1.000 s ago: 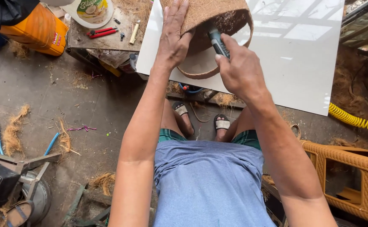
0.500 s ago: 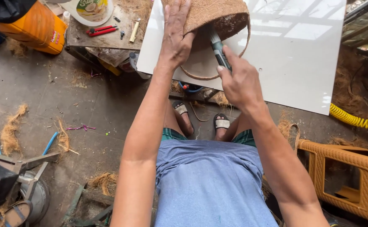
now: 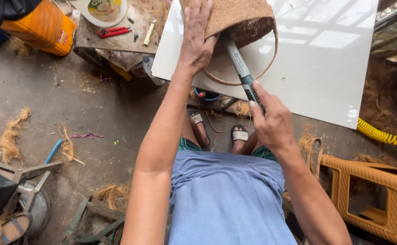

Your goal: Shaping the interior of a coconut fiber basket using a rubber mallet and then preparing to spray it.

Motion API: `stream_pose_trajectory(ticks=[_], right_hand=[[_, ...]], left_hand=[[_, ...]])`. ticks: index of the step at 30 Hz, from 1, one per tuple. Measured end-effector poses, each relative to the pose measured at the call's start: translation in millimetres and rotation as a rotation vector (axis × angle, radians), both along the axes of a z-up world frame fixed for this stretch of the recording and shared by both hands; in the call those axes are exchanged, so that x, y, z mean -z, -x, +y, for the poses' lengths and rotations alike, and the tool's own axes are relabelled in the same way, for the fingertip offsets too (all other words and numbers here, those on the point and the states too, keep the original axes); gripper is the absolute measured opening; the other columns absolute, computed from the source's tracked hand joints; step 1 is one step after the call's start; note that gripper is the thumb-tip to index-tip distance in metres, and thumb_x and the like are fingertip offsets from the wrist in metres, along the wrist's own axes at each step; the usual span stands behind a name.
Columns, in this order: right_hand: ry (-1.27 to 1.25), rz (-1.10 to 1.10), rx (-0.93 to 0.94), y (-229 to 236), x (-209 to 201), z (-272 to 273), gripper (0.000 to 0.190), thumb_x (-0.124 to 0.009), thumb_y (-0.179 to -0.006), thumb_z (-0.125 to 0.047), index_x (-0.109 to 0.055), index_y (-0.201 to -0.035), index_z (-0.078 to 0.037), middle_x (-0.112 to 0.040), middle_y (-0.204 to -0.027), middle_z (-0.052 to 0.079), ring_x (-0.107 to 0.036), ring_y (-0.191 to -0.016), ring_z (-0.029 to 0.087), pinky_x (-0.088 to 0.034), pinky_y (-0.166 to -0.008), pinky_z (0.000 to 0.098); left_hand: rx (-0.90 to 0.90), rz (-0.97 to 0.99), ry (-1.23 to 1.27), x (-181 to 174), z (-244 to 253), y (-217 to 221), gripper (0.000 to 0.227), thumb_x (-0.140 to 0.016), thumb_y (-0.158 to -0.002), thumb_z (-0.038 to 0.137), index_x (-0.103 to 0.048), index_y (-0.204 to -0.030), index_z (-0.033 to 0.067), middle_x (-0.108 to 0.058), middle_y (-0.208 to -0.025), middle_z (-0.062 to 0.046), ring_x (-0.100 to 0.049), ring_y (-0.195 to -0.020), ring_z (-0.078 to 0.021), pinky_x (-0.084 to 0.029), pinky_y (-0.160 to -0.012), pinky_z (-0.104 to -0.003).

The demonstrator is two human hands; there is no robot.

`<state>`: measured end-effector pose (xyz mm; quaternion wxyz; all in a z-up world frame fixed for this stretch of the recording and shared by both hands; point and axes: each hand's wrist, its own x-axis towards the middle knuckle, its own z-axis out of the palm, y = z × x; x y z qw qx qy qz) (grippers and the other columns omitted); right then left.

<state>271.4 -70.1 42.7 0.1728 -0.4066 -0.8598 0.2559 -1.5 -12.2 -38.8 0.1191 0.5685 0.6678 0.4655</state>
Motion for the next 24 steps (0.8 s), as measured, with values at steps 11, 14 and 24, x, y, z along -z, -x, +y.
stream_pose_trajectory(ticks=[11,14,24], right_hand=[[0.157,-0.11,0.099,-19.3,5.3,-13.9,0.049,-0.052,-0.101,-0.026,-0.047,-0.149,-0.016,-0.063,-0.087,0.006,-0.05,-0.064,0.017,-0.046,-0.049,0.0291],[-0.014,0.091,-0.017,-28.4,6.2,-22.8,0.048,-0.053,-0.099,-0.011,-0.047,-0.144,0.003,-0.062,-0.128,0.029,-0.064,-0.112,0.037,-0.054,-0.097,0.0419],[0.006,0.061,0.043,-44.0,-0.7,-14.2,0.047,-0.056,-0.097,-0.011,-0.052,-0.143,-0.002,-0.062,-0.129,0.024,-0.06,-0.114,0.035,-0.045,-0.098,0.0414]], left_hand=[[-0.031,0.068,0.08,19.9,2.9,-4.7,0.082,-0.069,-0.101,0.017,-0.015,-0.162,0.026,0.001,-0.171,-0.006,0.013,-0.158,-0.0291,0.01,-0.132,-0.05],[-0.024,-0.065,0.068,19.4,0.7,-8.4,0.081,-0.063,-0.101,0.02,-0.009,-0.161,0.0289,0.003,-0.171,-0.002,0.012,-0.159,-0.0279,0.003,-0.132,-0.055],[-0.061,0.037,0.152,5.7,-4.5,-15.2,0.082,-0.067,-0.103,0.046,-0.013,-0.161,0.0261,-0.003,-0.17,-0.009,0.008,-0.158,-0.0317,-0.001,-0.13,-0.055]])
